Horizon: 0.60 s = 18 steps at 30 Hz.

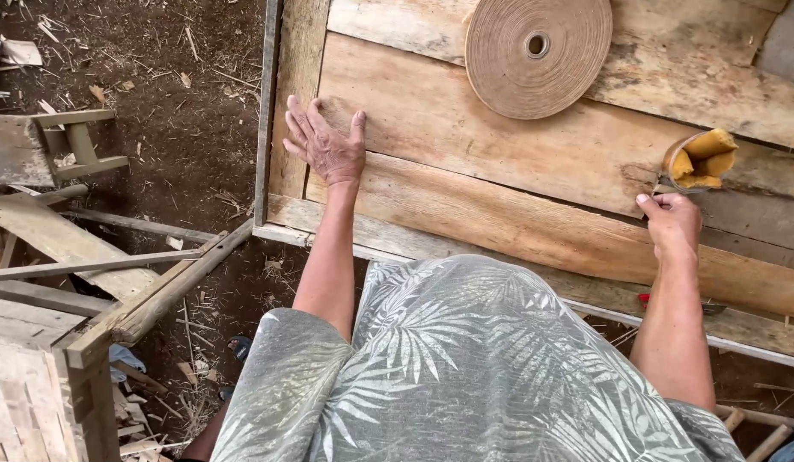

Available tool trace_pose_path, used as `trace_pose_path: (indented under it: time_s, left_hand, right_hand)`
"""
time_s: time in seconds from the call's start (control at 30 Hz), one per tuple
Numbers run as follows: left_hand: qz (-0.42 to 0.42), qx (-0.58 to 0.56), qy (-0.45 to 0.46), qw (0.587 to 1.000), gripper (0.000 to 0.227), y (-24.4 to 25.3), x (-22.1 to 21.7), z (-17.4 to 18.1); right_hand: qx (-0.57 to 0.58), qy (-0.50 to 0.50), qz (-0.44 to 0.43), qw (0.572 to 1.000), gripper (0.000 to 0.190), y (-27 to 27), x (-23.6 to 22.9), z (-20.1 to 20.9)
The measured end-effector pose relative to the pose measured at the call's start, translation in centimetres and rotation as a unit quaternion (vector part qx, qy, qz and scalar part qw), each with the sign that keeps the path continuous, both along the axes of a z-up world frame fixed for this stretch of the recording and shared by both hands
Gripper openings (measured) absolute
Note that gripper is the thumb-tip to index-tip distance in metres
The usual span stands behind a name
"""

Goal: The person is cutting thin wood veneer strips using a utility knife on a wooden workbench and then unrolling and preparing a roll of edge banding material.

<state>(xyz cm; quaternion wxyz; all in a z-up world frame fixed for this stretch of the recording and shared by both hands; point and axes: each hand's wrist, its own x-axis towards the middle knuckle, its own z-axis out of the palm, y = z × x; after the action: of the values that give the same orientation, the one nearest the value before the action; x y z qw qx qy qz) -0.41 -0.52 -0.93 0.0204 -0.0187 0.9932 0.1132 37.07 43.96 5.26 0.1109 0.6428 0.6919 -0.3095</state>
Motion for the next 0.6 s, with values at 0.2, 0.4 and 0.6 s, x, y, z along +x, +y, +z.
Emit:
trace_pose_path:
  time_s: [0.2, 0.4, 0.6]
  left_hand:
    - [0.004, 0.025, -0.012, 1.000, 0.083, -0.1, -0.2, 1.2]
    - [-0.022, -0.005, 0.023, 0.999, 0.084, -1.2, -0.8, 0.4]
    - [-0.061, -0.039, -0.006, 0.997, 0.072, -2.6, -1.0, -0.5]
  right_hand:
    - [0.009, 0.003, 0.038, 0.999, 0.023, -0.3, -0.2, 0.8]
    - [0.047, 0.071, 0.061, 0.995, 0.023, 2.2, 3.6, -4.7]
    - [0.029, 0.016, 0.025, 0.999, 0.025, 1.6, 2.1, -2.7]
